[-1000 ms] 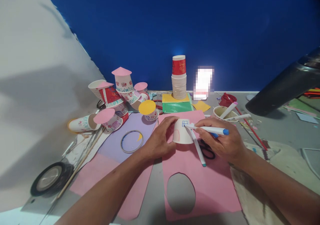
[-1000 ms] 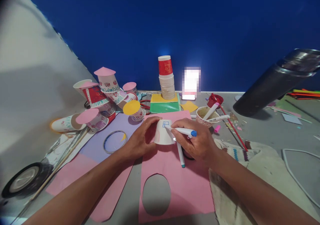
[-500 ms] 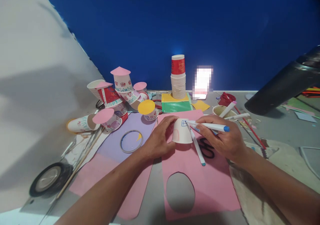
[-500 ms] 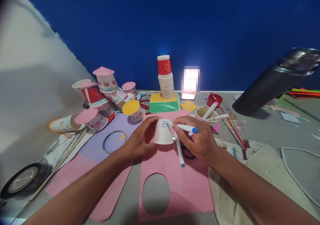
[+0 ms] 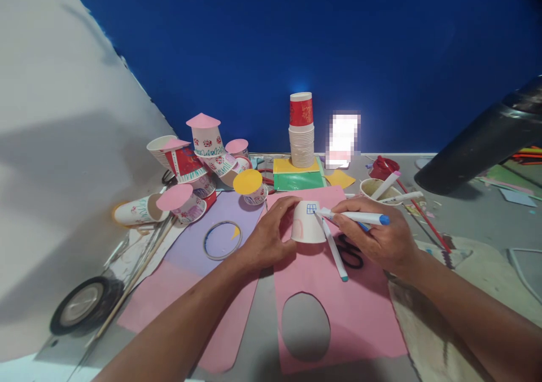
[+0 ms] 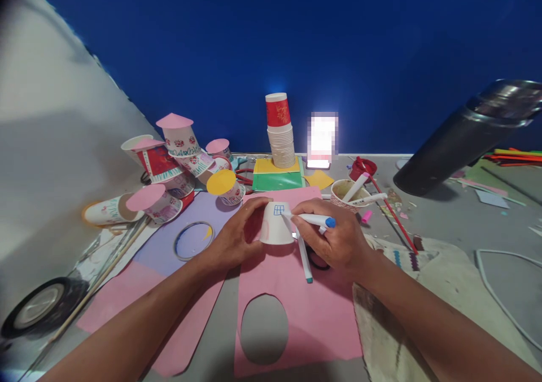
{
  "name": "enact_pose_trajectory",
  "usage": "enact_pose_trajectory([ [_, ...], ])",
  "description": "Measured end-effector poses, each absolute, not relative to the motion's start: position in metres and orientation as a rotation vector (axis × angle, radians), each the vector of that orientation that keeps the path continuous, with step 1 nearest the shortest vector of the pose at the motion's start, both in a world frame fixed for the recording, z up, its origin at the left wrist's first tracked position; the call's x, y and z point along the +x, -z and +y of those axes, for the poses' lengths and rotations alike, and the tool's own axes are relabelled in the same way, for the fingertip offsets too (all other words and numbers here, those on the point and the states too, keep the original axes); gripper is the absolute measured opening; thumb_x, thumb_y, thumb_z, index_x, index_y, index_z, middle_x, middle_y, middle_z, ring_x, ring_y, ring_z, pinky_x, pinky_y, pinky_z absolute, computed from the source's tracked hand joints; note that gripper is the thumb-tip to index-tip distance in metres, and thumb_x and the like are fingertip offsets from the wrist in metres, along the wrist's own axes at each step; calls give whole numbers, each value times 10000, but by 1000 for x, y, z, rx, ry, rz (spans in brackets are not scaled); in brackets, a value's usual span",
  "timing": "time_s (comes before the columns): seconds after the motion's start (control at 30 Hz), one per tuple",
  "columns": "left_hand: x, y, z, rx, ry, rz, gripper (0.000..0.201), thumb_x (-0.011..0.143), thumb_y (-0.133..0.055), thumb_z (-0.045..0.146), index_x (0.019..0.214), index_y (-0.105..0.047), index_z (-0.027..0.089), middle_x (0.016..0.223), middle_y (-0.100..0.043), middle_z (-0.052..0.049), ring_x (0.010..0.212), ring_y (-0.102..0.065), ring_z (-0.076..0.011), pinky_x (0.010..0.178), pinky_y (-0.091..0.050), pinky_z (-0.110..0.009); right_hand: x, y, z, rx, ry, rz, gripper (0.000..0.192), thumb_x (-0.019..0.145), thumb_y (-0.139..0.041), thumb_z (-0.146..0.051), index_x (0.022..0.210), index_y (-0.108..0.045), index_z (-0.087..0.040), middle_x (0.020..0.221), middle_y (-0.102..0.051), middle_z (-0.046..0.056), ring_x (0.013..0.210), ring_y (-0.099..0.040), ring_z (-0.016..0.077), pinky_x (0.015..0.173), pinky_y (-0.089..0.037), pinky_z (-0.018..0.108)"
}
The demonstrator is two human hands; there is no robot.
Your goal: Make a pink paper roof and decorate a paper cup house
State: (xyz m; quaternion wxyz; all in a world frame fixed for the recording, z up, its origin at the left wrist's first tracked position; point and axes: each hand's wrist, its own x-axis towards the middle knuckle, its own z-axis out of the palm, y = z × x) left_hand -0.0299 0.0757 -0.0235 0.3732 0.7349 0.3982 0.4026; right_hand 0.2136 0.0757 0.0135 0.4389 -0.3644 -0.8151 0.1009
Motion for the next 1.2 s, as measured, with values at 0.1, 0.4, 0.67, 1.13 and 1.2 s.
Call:
enact_pose_trajectory([
  [0.1,-29,26,75,1854,-1049,1009,721,703,-684,69,1394,-563,235,1477,-610,-130,1405,-587,-325,1246,-447,-502,215,-15,75,-940,-244,-1994,118,1010,-633,-234,954,-729,-275,857,-810,12,738,-768,203,730,-616,323],
  [0.4,-31,29,77,1864,-1026,1029,761,693,-689,63,1422,-537,222,1515,-585,-142,1445,-551,-333,1272,-407,-525,216,-11,76,-954,-233,-1971,102,994,-647,-208,950,-724,-259,859,-818,-2,728,-766,183,724,-605,302],
  [0.67,-32,27,77,1889,-998,1050,754,705,-702,99,1429,-535,223,1518,-587,-149,1443,-556,-343,1266,-414,-536,215,-10,77,-908,-210,-2004,104,1015,-651,-218,965,-737,-250,852,-817,-5,728,-760,174,697,-574,301],
  [1.13,-33,29,78,1919,-1009,1034,761,697,-689,73,1427,-538,227,1513,-592,-144,1442,-560,-347,1258,-431,-543,215,-10,75,-913,-272,-1994,91,1009,-665,-218,981,-744,-253,853,-813,-6,732,-761,167,715,-589,287],
  [1.2,-32,29,77,1907,-1023,1027,751,702,-688,75,1423,-541,228,1508,-594,-143,1433,-569,-344,1254,-436,-542,214,-10,75,-915,-269,-1997,101,1011,-658,-216,968,-740,-256,841,-810,-9,725,-760,168,716,-591,288],
])
